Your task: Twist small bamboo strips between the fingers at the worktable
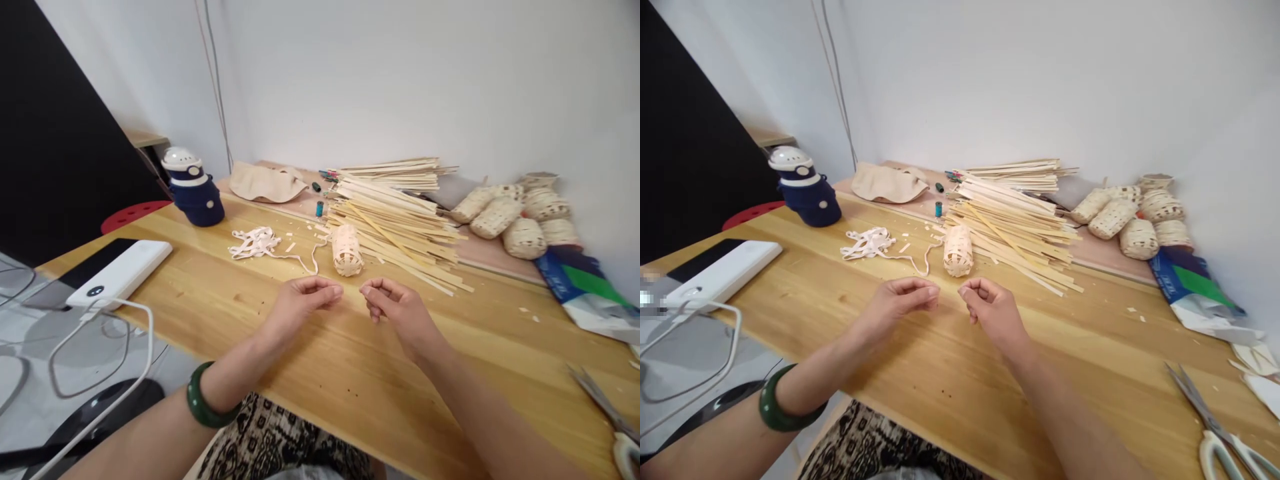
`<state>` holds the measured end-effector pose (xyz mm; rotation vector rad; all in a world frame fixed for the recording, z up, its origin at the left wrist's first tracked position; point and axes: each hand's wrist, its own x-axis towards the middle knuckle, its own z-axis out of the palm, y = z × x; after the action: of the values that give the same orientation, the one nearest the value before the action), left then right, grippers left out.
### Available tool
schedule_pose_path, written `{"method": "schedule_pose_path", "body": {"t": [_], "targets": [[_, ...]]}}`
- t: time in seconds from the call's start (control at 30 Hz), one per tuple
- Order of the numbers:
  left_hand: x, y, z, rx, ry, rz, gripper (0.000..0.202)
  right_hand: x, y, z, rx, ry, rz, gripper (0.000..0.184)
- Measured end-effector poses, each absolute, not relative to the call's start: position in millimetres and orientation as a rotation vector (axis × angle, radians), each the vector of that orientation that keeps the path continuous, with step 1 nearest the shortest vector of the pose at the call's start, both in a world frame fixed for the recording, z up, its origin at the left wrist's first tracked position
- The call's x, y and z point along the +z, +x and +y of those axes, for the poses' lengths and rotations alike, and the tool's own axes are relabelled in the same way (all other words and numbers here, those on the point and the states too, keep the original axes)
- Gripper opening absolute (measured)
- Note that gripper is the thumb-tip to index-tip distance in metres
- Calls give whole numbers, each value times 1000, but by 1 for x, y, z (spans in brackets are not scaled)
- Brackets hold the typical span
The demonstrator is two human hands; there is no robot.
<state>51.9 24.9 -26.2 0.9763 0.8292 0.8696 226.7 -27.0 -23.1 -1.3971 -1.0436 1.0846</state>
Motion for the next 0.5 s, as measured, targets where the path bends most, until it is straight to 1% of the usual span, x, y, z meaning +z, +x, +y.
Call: {"method": "schedule_pose_path", "body": {"t": [0.13, 0.33, 0.5], "targets": [[-32, 89, 42, 797, 907, 705, 28, -13, 233, -16, 1018, -1366, -992, 35], [-42, 100, 43, 768, 889, 642, 25, -21, 228, -15, 1004, -1331, -867, 37], [-44, 98, 41, 719, 925, 668, 21, -31, 229, -23, 1009, -1314, -774, 34]]}}
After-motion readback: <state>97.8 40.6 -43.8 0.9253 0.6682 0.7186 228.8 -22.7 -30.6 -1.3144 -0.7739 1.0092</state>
